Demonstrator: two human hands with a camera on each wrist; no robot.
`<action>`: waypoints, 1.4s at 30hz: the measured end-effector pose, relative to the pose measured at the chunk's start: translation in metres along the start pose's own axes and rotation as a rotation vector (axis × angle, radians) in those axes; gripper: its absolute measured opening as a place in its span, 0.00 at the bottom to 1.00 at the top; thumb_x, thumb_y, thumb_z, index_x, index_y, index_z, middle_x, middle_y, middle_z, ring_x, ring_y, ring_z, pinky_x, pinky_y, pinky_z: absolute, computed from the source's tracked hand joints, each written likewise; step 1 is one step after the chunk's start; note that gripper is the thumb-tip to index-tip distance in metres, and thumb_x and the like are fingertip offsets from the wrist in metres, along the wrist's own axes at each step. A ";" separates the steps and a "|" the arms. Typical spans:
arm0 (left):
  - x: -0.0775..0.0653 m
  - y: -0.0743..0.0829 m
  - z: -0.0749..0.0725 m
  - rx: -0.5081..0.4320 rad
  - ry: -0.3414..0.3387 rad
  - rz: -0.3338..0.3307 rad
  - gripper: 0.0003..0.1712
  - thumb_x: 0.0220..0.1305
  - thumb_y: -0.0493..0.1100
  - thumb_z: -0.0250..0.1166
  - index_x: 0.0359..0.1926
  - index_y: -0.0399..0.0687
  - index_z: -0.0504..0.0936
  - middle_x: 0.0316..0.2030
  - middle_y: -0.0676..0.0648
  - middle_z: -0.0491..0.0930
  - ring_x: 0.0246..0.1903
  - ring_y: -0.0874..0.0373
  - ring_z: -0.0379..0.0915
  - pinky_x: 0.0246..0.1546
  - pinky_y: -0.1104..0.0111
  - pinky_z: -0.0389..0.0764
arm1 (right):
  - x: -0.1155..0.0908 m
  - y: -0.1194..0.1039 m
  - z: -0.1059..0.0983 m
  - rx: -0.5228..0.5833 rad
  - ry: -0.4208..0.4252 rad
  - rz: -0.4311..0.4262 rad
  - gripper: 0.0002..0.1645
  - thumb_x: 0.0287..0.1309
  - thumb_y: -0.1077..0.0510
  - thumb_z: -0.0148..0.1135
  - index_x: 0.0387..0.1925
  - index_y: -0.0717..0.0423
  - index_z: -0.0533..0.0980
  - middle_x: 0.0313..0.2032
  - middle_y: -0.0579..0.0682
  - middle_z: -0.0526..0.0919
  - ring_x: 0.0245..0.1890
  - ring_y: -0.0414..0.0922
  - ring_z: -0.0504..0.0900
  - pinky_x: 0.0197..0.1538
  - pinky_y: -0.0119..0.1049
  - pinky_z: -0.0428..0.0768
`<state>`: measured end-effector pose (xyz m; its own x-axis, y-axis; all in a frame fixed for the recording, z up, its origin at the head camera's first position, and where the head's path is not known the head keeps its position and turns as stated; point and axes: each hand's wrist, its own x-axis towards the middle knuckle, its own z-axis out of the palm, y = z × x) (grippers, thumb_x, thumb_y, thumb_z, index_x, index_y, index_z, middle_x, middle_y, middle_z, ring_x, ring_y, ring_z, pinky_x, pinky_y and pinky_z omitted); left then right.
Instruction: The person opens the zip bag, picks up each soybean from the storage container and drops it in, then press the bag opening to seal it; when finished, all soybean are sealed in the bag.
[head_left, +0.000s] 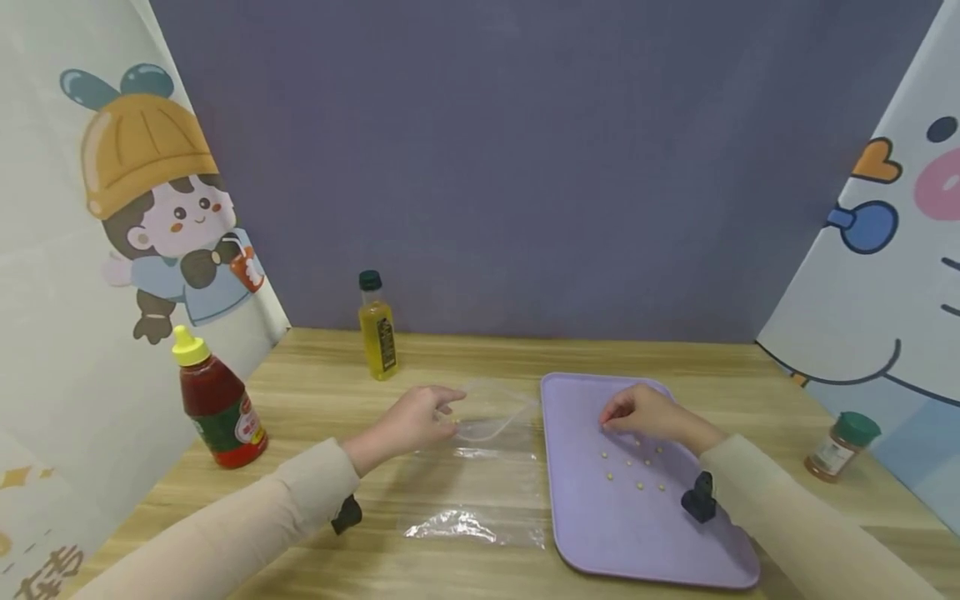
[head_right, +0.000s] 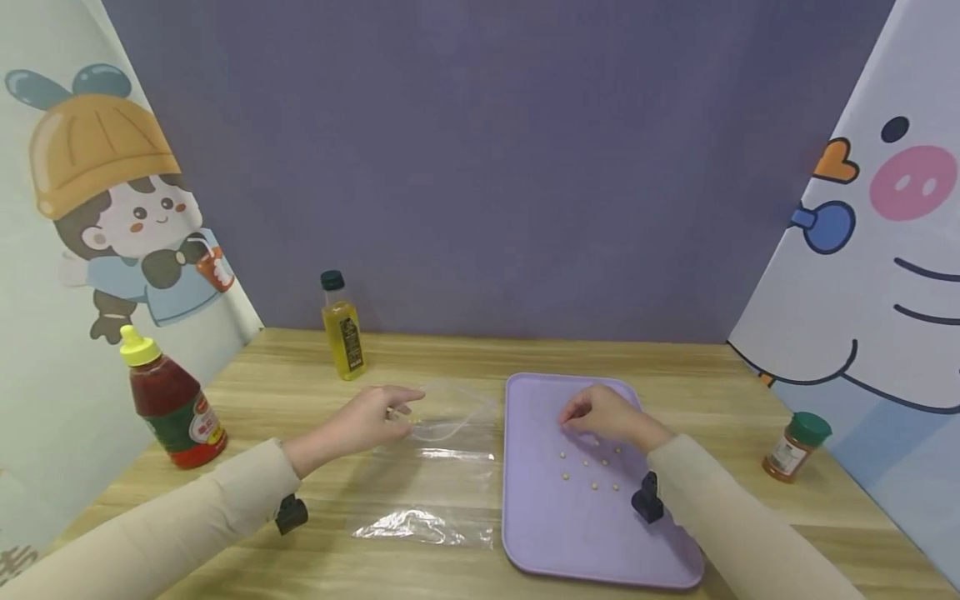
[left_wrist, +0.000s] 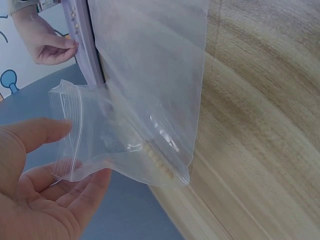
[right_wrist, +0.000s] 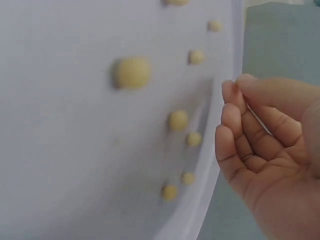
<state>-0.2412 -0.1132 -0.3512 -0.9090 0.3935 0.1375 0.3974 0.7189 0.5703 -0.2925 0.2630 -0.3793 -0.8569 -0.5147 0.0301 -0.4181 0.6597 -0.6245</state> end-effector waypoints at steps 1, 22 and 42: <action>0.000 0.000 0.000 0.002 -0.001 0.001 0.31 0.53 0.34 0.69 0.60 0.38 0.75 0.59 0.39 0.77 0.49 0.46 0.80 0.39 0.68 0.86 | 0.001 -0.002 -0.001 0.000 0.010 0.002 0.06 0.57 0.60 0.66 0.33 0.59 0.83 0.32 0.50 0.87 0.29 0.35 0.76 0.30 0.28 0.76; -0.001 0.005 -0.004 -0.006 -0.034 -0.011 0.31 0.54 0.34 0.68 0.61 0.39 0.74 0.59 0.39 0.77 0.51 0.46 0.79 0.40 0.68 0.86 | 0.035 -0.083 0.004 0.117 0.162 -0.064 0.08 0.56 0.58 0.68 0.37 0.56 0.85 0.36 0.49 0.88 0.35 0.39 0.82 0.39 0.32 0.81; 0.000 0.006 -0.003 0.026 -0.014 0.035 0.30 0.54 0.34 0.69 0.60 0.36 0.75 0.58 0.38 0.77 0.49 0.45 0.80 0.43 0.63 0.86 | 0.068 -0.117 0.032 0.190 0.169 -0.060 0.11 0.57 0.58 0.67 0.37 0.63 0.84 0.33 0.54 0.88 0.34 0.42 0.85 0.40 0.31 0.83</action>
<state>-0.2395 -0.1103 -0.3457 -0.8927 0.4264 0.1459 0.4323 0.7188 0.5444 -0.2925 0.1331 -0.3290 -0.8773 -0.4403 0.1912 -0.4189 0.5077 -0.7528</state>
